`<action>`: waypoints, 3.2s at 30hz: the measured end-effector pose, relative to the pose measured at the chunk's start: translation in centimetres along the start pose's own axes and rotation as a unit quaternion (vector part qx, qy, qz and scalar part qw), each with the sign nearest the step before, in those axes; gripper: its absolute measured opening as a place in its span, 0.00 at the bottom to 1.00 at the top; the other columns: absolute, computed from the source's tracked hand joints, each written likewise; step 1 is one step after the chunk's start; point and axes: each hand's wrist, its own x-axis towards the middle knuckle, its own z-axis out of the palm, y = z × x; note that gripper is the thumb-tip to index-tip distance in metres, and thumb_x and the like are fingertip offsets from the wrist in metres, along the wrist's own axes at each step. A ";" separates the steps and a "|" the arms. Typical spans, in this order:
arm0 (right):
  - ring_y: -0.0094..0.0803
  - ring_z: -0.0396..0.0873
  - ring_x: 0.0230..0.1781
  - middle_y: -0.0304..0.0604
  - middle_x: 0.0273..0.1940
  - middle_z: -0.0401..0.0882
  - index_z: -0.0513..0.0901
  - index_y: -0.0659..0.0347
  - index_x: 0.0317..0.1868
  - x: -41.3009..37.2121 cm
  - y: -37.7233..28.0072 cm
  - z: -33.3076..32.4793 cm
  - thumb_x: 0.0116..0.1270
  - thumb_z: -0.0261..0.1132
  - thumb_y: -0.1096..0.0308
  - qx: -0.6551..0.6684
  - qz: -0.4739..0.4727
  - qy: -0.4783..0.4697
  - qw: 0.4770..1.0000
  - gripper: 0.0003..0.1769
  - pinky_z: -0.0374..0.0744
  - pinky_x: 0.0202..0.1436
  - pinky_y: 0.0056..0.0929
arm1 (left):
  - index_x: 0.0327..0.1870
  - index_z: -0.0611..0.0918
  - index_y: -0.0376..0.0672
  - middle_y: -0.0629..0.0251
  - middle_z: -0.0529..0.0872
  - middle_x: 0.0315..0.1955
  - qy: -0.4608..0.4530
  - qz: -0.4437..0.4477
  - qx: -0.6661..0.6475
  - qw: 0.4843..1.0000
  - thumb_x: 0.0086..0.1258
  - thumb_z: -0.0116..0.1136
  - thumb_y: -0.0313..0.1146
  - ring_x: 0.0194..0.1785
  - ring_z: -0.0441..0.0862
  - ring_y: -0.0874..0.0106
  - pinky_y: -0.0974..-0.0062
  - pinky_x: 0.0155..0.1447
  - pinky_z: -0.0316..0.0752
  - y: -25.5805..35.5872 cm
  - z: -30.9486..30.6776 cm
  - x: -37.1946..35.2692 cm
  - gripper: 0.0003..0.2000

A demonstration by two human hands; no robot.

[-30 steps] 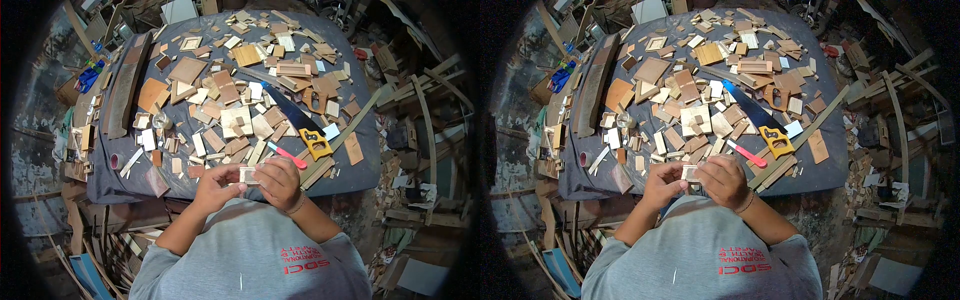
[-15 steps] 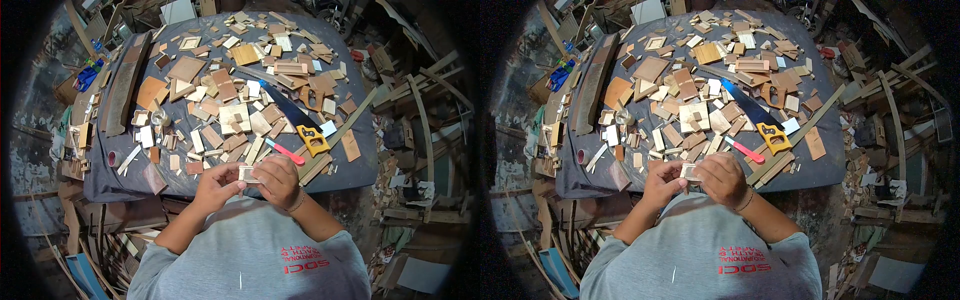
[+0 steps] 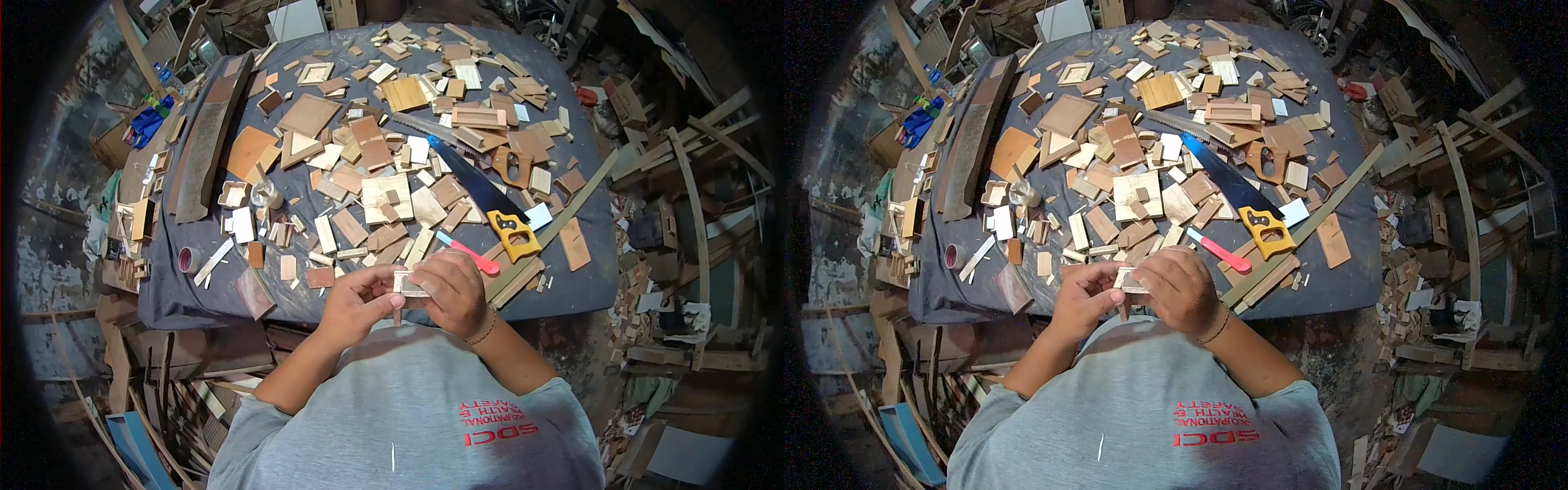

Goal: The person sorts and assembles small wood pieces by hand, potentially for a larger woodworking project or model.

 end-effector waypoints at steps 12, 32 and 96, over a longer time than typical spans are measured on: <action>0.39 0.76 0.46 0.40 0.43 0.78 0.79 0.60 0.45 0.3 0.9 -0.1 0.46 0.69 0.70 0.006 -0.015 -0.002 1.000 0.21 0.75 0.50 0.40 | 0.56 0.76 0.32 0.64 0.83 0.40 0.017 -0.009 0.010 1.000 0.63 0.64 0.29 0.41 0.80 0.78 0.78 0.44 0.76 -0.2 0.0 0.7 0.20; 0.38 0.74 0.46 0.39 0.42 0.78 0.81 0.59 0.43 1.1 0.5 0.1 0.45 0.68 0.72 -0.007 0.002 0.004 1.000 0.20 0.74 0.50 0.40 | 0.58 0.74 0.31 0.60 0.83 0.42 0.002 0.001 -0.024 1.000 0.65 0.61 0.22 0.41 0.80 0.76 0.77 0.39 0.79 -0.4 -0.6 0.9 0.20; 0.46 0.79 0.47 0.51 0.44 0.81 0.80 0.64 0.46 1.0 17.7 17.7 0.57 0.68 0.57 -0.052 0.469 -0.150 0.869 0.22 0.76 0.51 0.39 | 0.54 0.74 0.39 0.62 0.81 0.46 0.234 -0.090 -0.215 0.944 0.68 0.53 0.35 0.47 0.82 0.69 0.63 0.53 0.80 -7.6 -10.7 0.0 0.16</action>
